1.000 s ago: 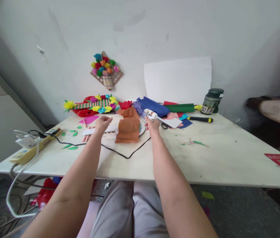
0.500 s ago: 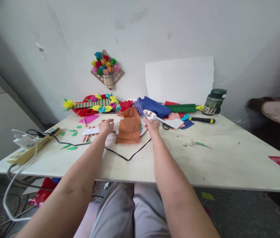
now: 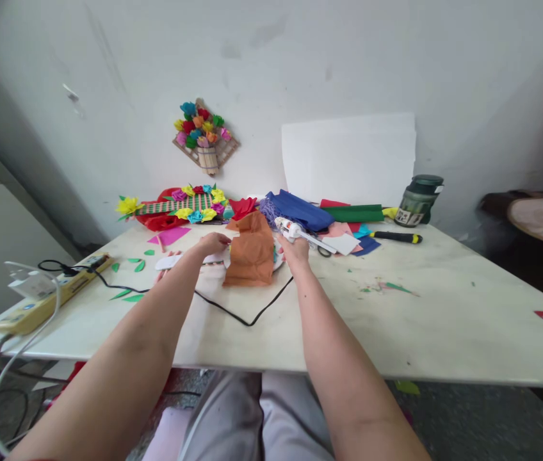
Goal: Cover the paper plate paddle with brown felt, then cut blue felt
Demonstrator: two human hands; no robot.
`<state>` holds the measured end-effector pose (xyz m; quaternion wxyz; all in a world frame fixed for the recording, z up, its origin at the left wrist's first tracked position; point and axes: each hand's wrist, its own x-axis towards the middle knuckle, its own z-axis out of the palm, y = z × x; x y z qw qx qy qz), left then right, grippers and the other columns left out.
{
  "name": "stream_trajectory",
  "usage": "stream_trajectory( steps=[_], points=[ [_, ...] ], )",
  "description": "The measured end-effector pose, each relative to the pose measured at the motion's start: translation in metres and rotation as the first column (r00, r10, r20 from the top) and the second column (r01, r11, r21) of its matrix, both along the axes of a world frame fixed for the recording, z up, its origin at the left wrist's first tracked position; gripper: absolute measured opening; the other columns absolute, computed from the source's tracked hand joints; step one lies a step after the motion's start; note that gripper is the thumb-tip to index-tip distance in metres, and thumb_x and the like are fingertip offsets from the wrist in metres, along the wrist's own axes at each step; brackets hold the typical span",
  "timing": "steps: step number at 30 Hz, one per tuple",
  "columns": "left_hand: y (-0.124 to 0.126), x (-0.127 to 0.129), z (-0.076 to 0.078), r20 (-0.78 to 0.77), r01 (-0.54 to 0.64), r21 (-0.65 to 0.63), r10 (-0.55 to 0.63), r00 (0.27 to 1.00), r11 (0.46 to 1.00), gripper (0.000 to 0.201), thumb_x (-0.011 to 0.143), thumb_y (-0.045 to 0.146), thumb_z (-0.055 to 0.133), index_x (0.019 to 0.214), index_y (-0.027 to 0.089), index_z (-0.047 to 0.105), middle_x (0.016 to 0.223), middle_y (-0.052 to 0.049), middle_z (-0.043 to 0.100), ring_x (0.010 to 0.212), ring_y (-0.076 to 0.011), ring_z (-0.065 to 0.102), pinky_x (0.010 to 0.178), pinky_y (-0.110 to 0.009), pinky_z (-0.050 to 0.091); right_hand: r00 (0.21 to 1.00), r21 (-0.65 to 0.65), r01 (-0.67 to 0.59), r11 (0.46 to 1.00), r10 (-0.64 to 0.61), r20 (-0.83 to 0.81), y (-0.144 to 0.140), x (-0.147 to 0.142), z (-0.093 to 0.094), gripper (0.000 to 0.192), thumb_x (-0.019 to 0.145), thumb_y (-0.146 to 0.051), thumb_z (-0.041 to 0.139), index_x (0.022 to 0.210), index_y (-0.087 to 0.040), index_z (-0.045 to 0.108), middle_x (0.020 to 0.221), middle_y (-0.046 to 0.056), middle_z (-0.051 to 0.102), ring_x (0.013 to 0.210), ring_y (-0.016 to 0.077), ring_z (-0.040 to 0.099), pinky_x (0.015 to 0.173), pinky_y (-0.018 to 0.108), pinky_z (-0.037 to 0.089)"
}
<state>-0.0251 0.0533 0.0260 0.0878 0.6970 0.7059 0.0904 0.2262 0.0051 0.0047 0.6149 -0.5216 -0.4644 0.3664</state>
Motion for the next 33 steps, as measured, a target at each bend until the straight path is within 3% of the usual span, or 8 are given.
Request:
stream_trajectory(
  steps=[5, 12, 15, 19, 22, 28, 33],
  points=[
    [-0.007, 0.002, 0.009, -0.003, -0.095, -0.004, 0.095, 0.995, 0.995, 0.024, 0.072, 0.028, 0.061, 0.092, 0.026, 0.072, 0.100, -0.003, 0.070, 0.097, -0.0212, 0.061, 0.085, -0.028, 0.042, 0.999, -0.008, 0.033, 0.999, -0.033, -0.001, 0.005, 0.001, -0.004, 0.021, 0.067, -0.035, 0.064, 0.070, -0.014, 0.060, 0.041, -0.004, 0.052, 0.028, 0.0063, 0.039, 0.028, 0.017, 0.032],
    [-0.031, 0.010, 0.021, -0.087, -0.109, 0.099, 0.118, 0.989, 0.989, 0.016, 0.071, 0.031, 0.063, 0.083, 0.027, 0.074, 0.096, -0.004, 0.071, 0.101, -0.0247, 0.060, 0.096, -0.038, 0.036, 0.998, -0.012, 0.059, 0.998, -0.059, -0.009, 0.004, 0.000, -0.004, 0.023, 0.066, -0.036, 0.064, 0.070, -0.014, 0.059, 0.042, -0.003, 0.053, 0.028, 0.0065, 0.039, 0.028, 0.017, 0.032],
    [-0.036, 0.012, 0.024, 0.001, -0.107, 0.077, 0.107, 0.994, 0.991, 0.019, 0.071, 0.031, 0.063, 0.085, 0.024, 0.073, 0.094, -0.005, 0.071, 0.094, -0.0236, 0.062, 0.086, -0.033, 0.043, 0.998, 0.003, 0.062, 0.998, -0.062, -0.013, 0.004, 0.000, -0.005, 0.024, 0.066, -0.037, 0.064, 0.071, -0.014, 0.060, 0.043, -0.003, 0.053, 0.029, 0.0065, 0.040, 0.028, 0.018, 0.032],
    [-0.037, 0.015, 0.028, 0.224, -0.131, -0.064, 0.142, 0.964, 0.989, 0.020, 0.072, 0.027, 0.062, 0.084, 0.015, 0.072, 0.084, -0.008, 0.071, 0.076, -0.0181, 0.064, 0.066, -0.024, 0.048, 0.998, 0.023, 0.064, 0.998, -0.063, -0.012, 0.004, 0.000, -0.004, 0.024, 0.067, -0.036, 0.064, 0.075, -0.014, 0.061, 0.044, -0.003, 0.054, 0.030, 0.0072, 0.042, 0.030, 0.018, 0.035],
    [-0.036, 0.015, 0.029, 0.257, -0.146, -0.100, 0.168, 0.952, 0.984, 0.021, 0.071, 0.026, 0.062, 0.084, 0.012, 0.070, 0.085, -0.009, 0.070, 0.071, -0.0172, 0.063, 0.060, -0.023, 0.048, 0.998, 0.026, 0.064, 0.998, -0.063, -0.014, 0.003, 0.000, -0.003, 0.024, 0.067, -0.036, 0.064, 0.075, -0.014, 0.061, 0.043, -0.003, 0.053, 0.031, 0.0076, 0.043, 0.030, 0.017, 0.035],
    [-0.029, 0.001, 0.011, 0.207, -0.158, 0.013, 0.152, 0.966, 0.987, 0.042, 0.064, 0.008, 0.056, 0.103, 0.020, 0.068, 0.103, -0.006, 0.069, 0.087, -0.0182, 0.063, 0.071, -0.023, 0.048, 0.998, 0.016, 0.066, 0.998, -0.066, -0.005, 0.002, 0.001, -0.002, 0.024, 0.068, -0.036, 0.063, 0.074, -0.014, 0.061, 0.043, -0.003, 0.053, 0.030, 0.0070, 0.041, 0.030, 0.018, 0.034],
    [-0.014, -0.006, -0.011, 0.322, -0.094, 0.008, 0.086, 0.943, 0.996, 0.052, 0.066, 0.007, 0.054, 0.115, 0.021, 0.063, 0.106, -0.004, 0.068, 0.088, -0.0157, 0.064, 0.073, -0.020, 0.048, 0.999, 0.007, 0.044, 0.999, -0.044, -0.005, 0.002, -0.001, -0.003, 0.023, 0.068, -0.036, 0.064, 0.074, -0.014, 0.062, 0.045, -0.003, 0.053, 0.030, 0.0069, 0.041, 0.030, 0.018, 0.033]
  ],
)
